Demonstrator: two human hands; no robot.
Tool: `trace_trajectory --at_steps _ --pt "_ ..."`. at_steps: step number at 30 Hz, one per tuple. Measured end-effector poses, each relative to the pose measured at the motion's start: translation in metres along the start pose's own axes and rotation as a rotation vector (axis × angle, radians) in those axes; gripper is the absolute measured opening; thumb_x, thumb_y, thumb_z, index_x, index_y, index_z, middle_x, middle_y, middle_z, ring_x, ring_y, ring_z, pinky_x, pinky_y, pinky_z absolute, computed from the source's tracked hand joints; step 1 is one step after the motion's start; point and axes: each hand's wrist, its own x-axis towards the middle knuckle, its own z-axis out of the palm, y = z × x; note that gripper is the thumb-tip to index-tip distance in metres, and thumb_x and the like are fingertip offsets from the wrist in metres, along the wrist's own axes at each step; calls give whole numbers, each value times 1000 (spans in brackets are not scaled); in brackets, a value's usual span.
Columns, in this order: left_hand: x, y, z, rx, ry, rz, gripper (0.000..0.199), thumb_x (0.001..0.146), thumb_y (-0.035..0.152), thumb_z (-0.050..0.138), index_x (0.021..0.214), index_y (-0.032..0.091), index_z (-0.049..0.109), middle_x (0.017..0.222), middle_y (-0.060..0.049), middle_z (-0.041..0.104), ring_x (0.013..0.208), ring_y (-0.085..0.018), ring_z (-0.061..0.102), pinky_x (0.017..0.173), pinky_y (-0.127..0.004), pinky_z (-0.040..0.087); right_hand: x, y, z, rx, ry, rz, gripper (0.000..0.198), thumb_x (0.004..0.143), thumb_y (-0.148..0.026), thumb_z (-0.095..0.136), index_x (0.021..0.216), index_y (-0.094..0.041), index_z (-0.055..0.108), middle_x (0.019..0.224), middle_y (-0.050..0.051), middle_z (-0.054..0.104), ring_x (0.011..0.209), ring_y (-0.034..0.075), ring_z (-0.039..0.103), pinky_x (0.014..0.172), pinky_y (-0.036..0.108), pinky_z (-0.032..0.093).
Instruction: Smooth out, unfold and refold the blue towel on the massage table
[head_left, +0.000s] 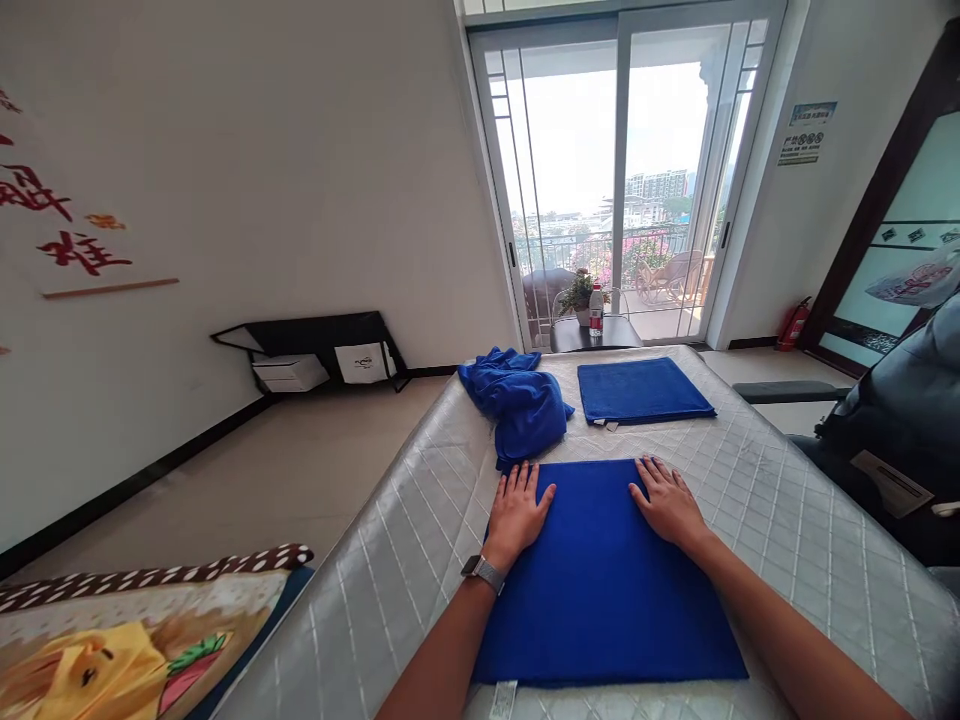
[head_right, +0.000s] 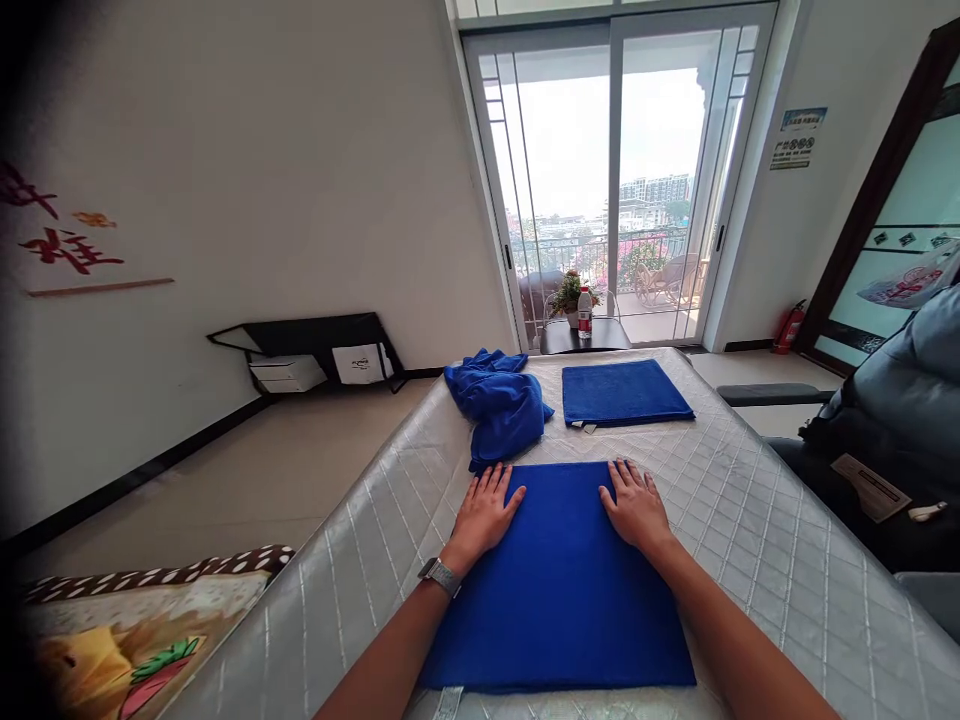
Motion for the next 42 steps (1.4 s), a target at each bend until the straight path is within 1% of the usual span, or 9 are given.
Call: trace_trajectory --at_steps 9,14,17,21,28,34,38,40,42 --pt "1 -2 2 16 -14 11 71 100 59 15 151 14 36 157 -12 36 146 -29 27 119 -46 20 -3 1 -3 12 8 -2 66 99 -53 21 156 -19 24 162 4 22 149 21 14 120 43 8" --pt "0 -9 2 40 -34 20 70 100 57 15 151 13 35 157 -13 35 146 -28 27 118 -46 22 -5 1 -6 30 -3 -4 66 99 -53 21 156 -19 23 162 5 22 149 20 13 120 43 7" --pt "0 -15 2 43 -36 -3 72 101 56 13 151 10 33 156 -14 36 146 -28 28 118 -46 23 -6 2 -6 44 1 -7 66 99 -53 21 156 -19 24 162 5 21 149 21 13 120 43 7" --pt "-1 -19 2 52 -37 -21 72 101 57 13 152 10 31 156 -14 37 146 -27 28 118 -44 24 -6 2 -5 52 12 -4 66 99 -53 21 156 -19 24 162 5 21 149 21 14 120 43 7" --pt "1 -32 8 99 -35 47 62 103 49 16 150 15 37 156 -12 37 145 -29 30 116 -47 25 -5 2 -3 32 21 -11 66 99 -53 21 156 -19 24 162 5 22 149 22 15 120 44 8" --pt "5 -48 8 61 -26 -50 63 102 49 19 147 10 41 152 -16 43 143 -29 34 116 -46 28 -4 2 -1 -1 31 -25 65 99 -51 21 155 -18 25 162 5 21 149 22 14 120 44 8" --pt "4 -48 -1 46 15 -52 59 102 47 25 142 11 47 147 -16 50 140 -29 39 114 -46 31 -5 2 -2 -3 33 -23 65 99 -51 21 155 -18 26 162 5 22 149 22 14 120 44 9" --pt "3 -45 -9 46 61 -86 56 101 48 30 137 10 53 142 -17 55 136 -30 45 112 -44 33 -5 2 -2 3 31 -21 65 99 -51 21 155 -18 26 162 6 23 149 22 14 120 44 10" --pt "1 -42 -18 39 114 -127 52 101 47 33 127 11 60 131 -17 63 124 -28 55 106 -41 39 -4 3 -2 6 30 -22 65 99 -51 22 155 -18 26 162 6 23 149 22 15 120 44 10"
